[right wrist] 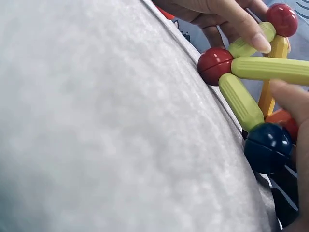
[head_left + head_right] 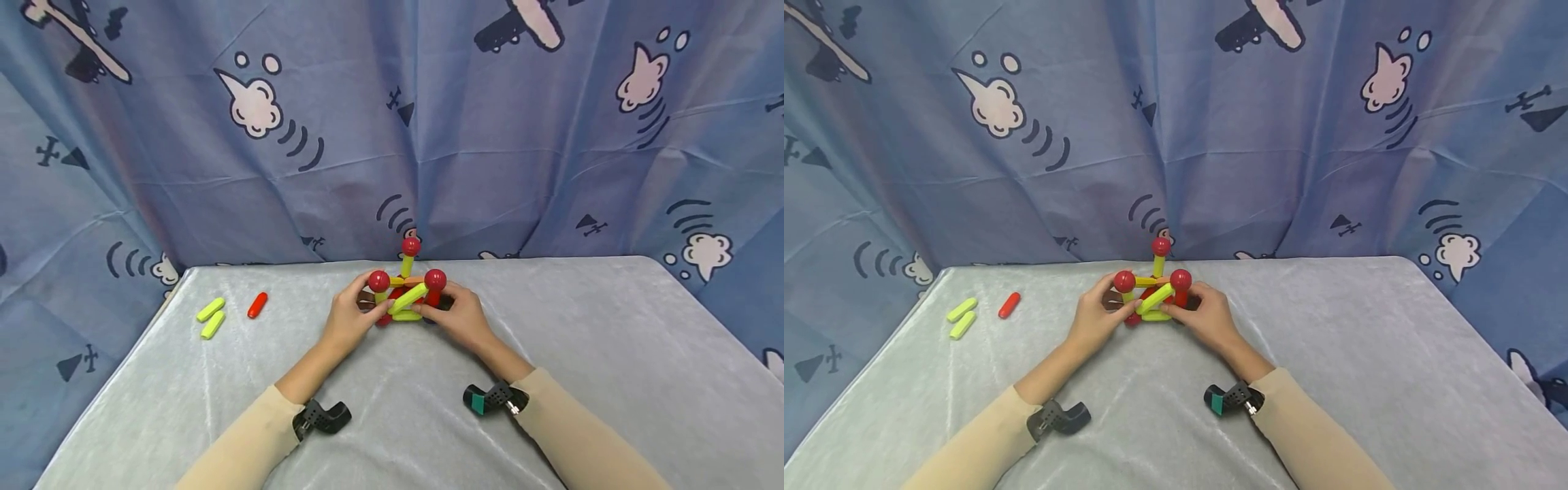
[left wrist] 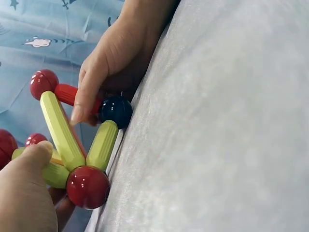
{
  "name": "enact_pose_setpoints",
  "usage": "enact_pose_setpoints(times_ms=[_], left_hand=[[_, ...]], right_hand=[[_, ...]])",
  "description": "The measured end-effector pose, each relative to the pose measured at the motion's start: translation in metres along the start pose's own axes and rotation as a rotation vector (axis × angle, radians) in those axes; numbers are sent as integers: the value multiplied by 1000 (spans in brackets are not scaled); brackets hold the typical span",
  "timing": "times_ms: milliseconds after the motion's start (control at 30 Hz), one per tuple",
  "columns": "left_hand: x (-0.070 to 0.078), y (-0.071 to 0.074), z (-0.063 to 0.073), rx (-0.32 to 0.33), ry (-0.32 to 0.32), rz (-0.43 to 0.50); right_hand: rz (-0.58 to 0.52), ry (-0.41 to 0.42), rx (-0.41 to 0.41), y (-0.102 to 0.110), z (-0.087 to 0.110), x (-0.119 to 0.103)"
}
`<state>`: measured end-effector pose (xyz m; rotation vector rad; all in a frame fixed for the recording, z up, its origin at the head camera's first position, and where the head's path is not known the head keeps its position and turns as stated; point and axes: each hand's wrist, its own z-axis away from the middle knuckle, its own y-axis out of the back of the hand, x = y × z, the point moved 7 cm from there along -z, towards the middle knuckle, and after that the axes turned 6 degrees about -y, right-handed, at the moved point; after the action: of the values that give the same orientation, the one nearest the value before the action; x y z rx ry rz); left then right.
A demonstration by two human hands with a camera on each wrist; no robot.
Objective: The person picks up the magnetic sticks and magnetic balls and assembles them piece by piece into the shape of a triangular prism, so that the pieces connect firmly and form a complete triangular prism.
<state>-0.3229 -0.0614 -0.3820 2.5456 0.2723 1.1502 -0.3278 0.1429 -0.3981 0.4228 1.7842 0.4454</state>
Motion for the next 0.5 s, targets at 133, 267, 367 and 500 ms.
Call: enact_pose_setpoints(times_ms=[133, 267, 367, 500], left_hand=[[-1, 3, -2, -85, 5, -45], [-2, 17, -12, -250, 0, -136], [-5, 42, -23, -311, 39, -243], [-15, 86, -30, -378, 177, -504]], right_hand=[[-35, -52, 29, 4, -1, 2], [-139, -40, 53, 10, -2, -1], [-222, 3, 69, 15, -3, -6], [-266, 38, 79, 21, -4, -15]])
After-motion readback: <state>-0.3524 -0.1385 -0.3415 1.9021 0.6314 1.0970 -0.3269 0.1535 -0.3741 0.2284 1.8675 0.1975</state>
